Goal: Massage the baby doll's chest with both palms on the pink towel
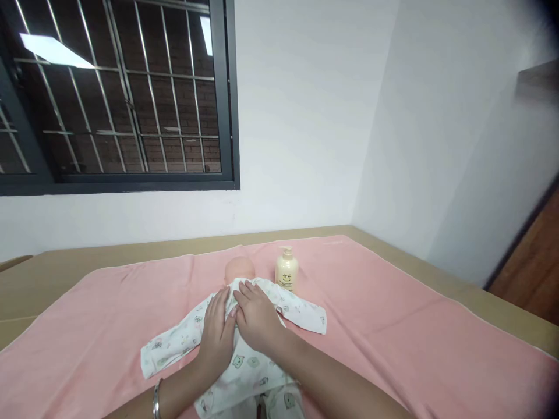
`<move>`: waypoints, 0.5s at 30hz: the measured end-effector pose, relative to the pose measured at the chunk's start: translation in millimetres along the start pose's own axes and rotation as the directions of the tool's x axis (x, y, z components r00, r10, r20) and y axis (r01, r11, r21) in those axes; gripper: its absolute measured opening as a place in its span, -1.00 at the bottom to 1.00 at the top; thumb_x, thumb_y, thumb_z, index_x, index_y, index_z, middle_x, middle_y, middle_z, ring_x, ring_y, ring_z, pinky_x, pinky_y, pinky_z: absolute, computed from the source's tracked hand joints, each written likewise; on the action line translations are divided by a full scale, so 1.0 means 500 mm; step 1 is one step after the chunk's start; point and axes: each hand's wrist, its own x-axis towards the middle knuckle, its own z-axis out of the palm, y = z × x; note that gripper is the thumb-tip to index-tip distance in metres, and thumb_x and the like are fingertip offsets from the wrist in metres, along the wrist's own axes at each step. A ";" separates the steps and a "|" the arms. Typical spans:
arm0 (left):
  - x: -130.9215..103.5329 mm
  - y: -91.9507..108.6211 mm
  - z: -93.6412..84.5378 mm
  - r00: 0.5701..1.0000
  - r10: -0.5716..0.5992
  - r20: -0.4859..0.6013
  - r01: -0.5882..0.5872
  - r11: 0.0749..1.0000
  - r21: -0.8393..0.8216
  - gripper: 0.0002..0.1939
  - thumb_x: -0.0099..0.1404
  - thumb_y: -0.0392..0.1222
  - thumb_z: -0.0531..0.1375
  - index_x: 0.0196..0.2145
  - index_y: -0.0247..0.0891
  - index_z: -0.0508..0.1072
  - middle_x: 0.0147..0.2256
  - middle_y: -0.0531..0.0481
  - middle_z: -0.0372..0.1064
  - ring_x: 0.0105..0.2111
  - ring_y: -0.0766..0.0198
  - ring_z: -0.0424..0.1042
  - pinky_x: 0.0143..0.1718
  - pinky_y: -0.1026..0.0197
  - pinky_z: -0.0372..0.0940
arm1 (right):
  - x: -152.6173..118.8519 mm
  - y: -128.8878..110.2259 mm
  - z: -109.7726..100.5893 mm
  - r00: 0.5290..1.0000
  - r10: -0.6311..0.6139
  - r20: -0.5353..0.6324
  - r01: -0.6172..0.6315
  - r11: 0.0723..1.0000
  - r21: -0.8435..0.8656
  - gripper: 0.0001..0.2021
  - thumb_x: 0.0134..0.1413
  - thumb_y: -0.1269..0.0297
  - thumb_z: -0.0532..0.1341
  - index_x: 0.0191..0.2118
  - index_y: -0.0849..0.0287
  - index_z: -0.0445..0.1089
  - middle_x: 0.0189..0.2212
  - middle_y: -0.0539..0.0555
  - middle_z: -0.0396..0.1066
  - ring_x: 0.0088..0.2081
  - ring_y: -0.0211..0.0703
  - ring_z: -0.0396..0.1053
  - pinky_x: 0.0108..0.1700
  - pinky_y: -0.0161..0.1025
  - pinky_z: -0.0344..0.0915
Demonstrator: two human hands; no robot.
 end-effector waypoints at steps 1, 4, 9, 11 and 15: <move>0.000 -0.002 0.001 1.000 -0.005 0.001 0.005 1.000 -0.011 -0.48 0.47 -0.01 -0.12 0.31 -0.17 0.09 0.28 -0.21 0.12 0.28 -0.01 0.13 0.28 -0.25 0.05 | 0.000 0.000 -0.003 1.000 -0.003 0.010 0.003 1.000 -0.004 -0.57 0.23 0.38 0.01 0.18 0.27 0.31 0.24 0.25 0.23 0.29 0.07 0.12 0.33 0.11 0.01; 0.006 0.003 -0.006 0.999 -0.032 -0.012 0.032 0.998 -0.054 -0.43 0.43 0.02 -0.04 0.32 -0.21 0.06 0.29 -0.25 0.09 0.30 -0.05 0.08 0.29 -0.27 0.01 | 0.005 0.001 -0.028 0.998 -0.033 0.049 0.032 0.999 0.012 -0.57 0.19 0.41 0.03 0.16 0.26 0.33 0.21 0.25 0.28 0.27 0.05 0.17 0.30 0.08 0.07; 0.078 0.080 -0.037 0.975 -0.058 0.215 0.144 0.901 -0.408 -0.56 0.32 0.05 0.12 0.05 -0.24 0.43 0.14 -0.20 0.35 0.19 -0.06 0.29 0.26 -0.19 0.12 | 0.027 0.040 -0.116 0.987 0.085 -0.137 -0.074 0.994 0.083 -0.47 0.19 0.41 -0.01 0.27 0.33 0.19 0.28 0.27 0.16 0.32 0.01 0.09 0.33 0.00 0.05; 0.128 0.128 -0.035 0.963 -0.096 0.253 0.241 0.727 -0.643 -0.58 0.31 0.05 0.09 -0.06 -0.31 0.47 0.08 -0.26 0.41 0.13 -0.05 0.36 0.19 -0.13 0.24 | 0.037 0.076 -0.151 0.956 0.175 -0.238 -0.154 0.983 0.102 -0.45 0.18 0.41 -0.04 0.29 0.37 0.16 0.29 0.28 0.13 0.34 0.01 0.04 0.36 0.03 -0.01; 0.235 0.199 0.008 0.825 -0.218 0.522 0.563 0.403 -0.721 -0.38 0.37 0.09 -0.20 0.09 -0.40 0.35 0.11 -0.40 0.36 0.12 0.04 0.40 0.17 -0.04 0.28 | 0.054 0.163 -0.181 0.910 0.298 -0.287 -0.272 0.954 0.126 -0.42 0.18 0.38 -0.06 0.29 0.52 0.11 0.31 0.39 0.07 0.36 0.07 -0.01 0.35 0.07 0.00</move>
